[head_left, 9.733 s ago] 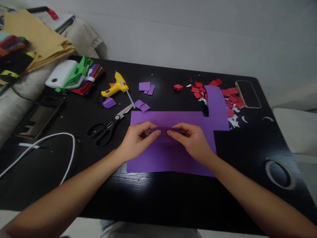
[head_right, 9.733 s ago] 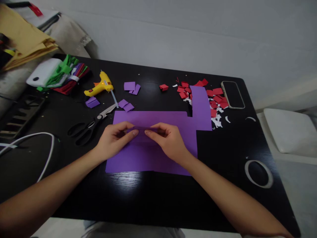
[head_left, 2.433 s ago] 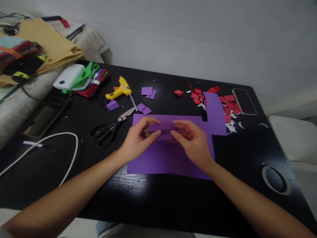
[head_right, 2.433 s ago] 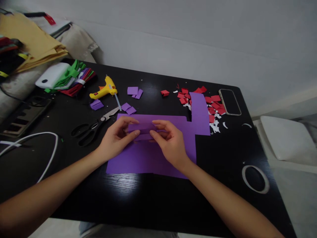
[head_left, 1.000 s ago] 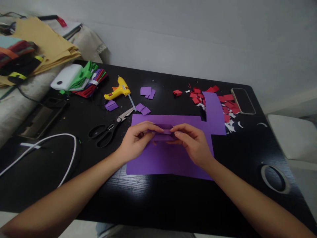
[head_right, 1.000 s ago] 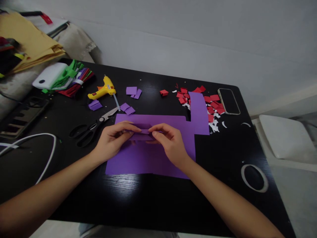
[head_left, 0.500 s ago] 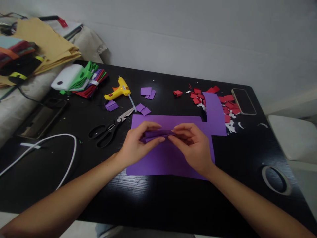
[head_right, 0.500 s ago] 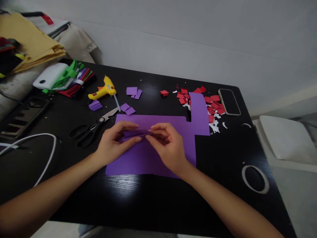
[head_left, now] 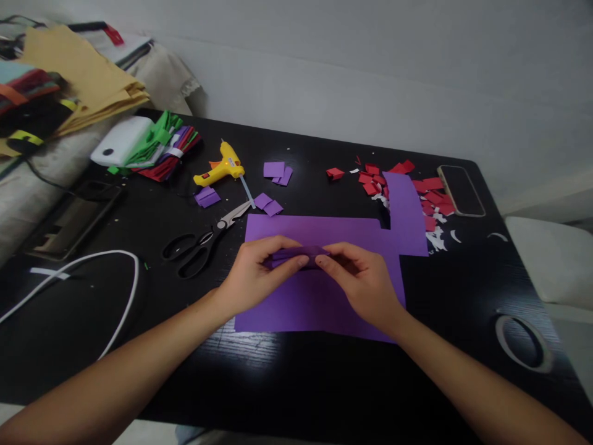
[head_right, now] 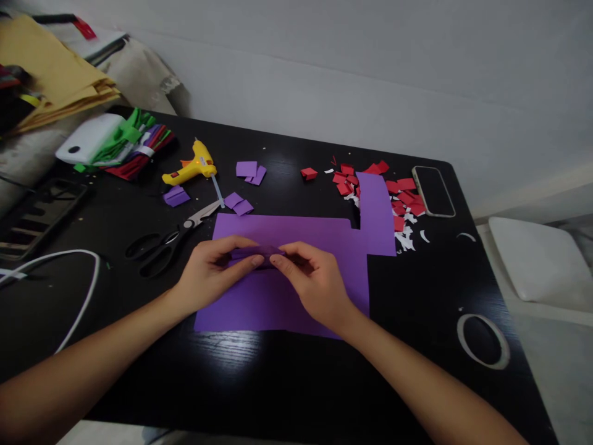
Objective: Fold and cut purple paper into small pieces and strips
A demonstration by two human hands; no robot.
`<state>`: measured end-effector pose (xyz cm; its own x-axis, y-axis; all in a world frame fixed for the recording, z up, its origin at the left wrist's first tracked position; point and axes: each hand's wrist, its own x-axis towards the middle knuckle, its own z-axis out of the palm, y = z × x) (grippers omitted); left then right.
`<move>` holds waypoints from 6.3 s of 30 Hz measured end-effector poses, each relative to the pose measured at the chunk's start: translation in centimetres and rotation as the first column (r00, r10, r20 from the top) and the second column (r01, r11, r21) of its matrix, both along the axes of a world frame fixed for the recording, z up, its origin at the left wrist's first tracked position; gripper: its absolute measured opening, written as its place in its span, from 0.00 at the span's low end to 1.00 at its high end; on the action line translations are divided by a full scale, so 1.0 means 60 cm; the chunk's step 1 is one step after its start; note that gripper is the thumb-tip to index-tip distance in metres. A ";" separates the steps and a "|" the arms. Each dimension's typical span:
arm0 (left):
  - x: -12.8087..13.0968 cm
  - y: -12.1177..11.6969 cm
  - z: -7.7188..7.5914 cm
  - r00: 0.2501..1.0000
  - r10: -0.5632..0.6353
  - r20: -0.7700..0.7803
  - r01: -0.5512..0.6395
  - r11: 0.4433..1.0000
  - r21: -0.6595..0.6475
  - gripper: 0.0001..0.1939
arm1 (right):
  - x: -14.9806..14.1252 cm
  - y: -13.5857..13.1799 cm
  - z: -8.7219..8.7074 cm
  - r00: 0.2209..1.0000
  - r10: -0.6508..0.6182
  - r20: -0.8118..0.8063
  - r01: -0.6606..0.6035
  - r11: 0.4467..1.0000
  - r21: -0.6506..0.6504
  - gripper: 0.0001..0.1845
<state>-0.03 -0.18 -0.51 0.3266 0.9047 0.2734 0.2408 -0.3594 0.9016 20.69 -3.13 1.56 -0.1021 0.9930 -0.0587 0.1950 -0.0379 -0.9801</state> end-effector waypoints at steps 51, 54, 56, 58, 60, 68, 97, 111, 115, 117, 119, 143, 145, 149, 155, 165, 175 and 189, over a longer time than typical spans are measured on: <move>-0.002 0.000 -0.010 0.992 -0.106 0.063 0.117 0.970 -0.211 0.10 | 0.006 0.013 -0.001 0.997 -0.037 -0.072 0.036 0.999 -0.021 0.07; -0.001 0.002 -0.009 0.995 -0.064 0.083 0.079 0.978 -0.195 0.07 | 0.006 0.016 -0.007 0.991 -0.030 -0.129 0.024 0.998 -0.052 0.07; -0.002 0.004 -0.008 0.995 -0.035 0.094 0.052 0.981 -0.186 0.08 | 0.008 0.018 -0.010 0.983 -0.044 -0.181 0.032 0.997 -0.068 0.10; -0.003 0.006 -0.008 0.994 -0.007 0.110 0.026 0.983 -0.180 0.08 | 0.010 0.020 -0.009 0.980 -0.073 -0.186 0.064 0.996 -0.058 0.13; -0.004 0.008 -0.010 0.993 0.016 0.119 0.005 0.985 -0.171 0.09 | 0.012 0.021 -0.006 0.986 -0.084 -0.146 0.077 0.996 -0.054 0.15; -0.011 0.014 -0.007 0.998 -0.007 0.064 0.000 0.995 0.100 0.09 | 0.017 0.020 -0.007 0.935 0.036 -0.354 -0.078 0.991 -0.105 0.13; -0.004 0.002 0.013 0.968 0.066 0.242 -0.045 0.995 -0.091 0.06 | 0.006 0.010 0.003 0.983 -0.068 -0.171 0.073 0.997 0.023 0.08; 0.011 -0.001 -0.004 0.934 -0.003 0.358 0.100 0.962 -0.253 0.25 | 0.001 0.007 0.000 0.965 -0.102 -0.241 0.077 0.991 -0.108 0.23; 0.008 -0.001 -0.007 0.956 0.018 0.294 0.075 0.950 -0.302 0.19 | 0.001 0.008 -0.001 0.977 -0.059 -0.205 0.032 0.991 -0.130 0.23; 0.007 0.001 -0.006 0.953 0.038 0.301 0.068 0.940 -0.334 0.18 | 0.001 0.009 -0.002 0.978 -0.044 -0.206 0.014 0.989 -0.146 0.22; 0.007 0.002 -0.004 0.945 0.038 0.326 0.090 0.925 -0.369 0.16 | 0.001 0.009 -0.001 0.977 -0.038 -0.208 0.006 0.988 -0.153 0.22; -0.004 0.008 0.007 0.984 -0.013 0.176 0.049 0.978 -0.203 0.15 | 0.010 0.001 -0.010 0.981 -0.063 0.182 -0.003 0.941 0.339 0.08; -0.006 0.005 0.012 0.996 -0.035 0.076 0.033 0.999 0.025 0.16 | 0.009 0.003 -0.012 0.988 -0.064 0.137 0.028 0.967 0.254 0.07; -0.002 0.001 0.013 0.996 -0.087 -0.016 0.088 0.976 0.199 0.11 | 0.007 0.005 -0.019 0.995 -0.043 0.085 0.026 0.981 0.192 0.07; 0.002 0.001 0.002 0.999 -0.039 -0.038 0.047 0.973 0.227 0.09 | 0.007 0.008 -0.028 0.997 -0.054 -0.047 0.059 0.993 0.099 0.13; 0.000 0.002 0.003 0.993 -0.101 -0.054 0.111 0.967 0.228 0.14 | 0.005 0.009 -0.028 0.990 -0.054 -0.134 0.069 0.992 0.108 0.10; 0.005 0.000 0.002 0.997 -0.068 -0.029 0.073 0.961 0.266 0.07 | 0.003 0.006 -0.024 0.994 -0.023 -0.111 0.035 0.994 0.103 0.07; 0.003 -0.003 0.001 0.995 -0.071 -0.075 0.092 0.945 0.315 0.05 | 0.001 0.008 -0.022 0.996 0.006 -0.089 0.001 0.997 0.080 0.04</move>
<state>0.17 -0.36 -0.44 0.4211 0.7437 0.5193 0.2506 -0.6456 0.7214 20.76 -2.67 0.22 -0.1059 0.9939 0.0297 0.1072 0.0411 -0.9934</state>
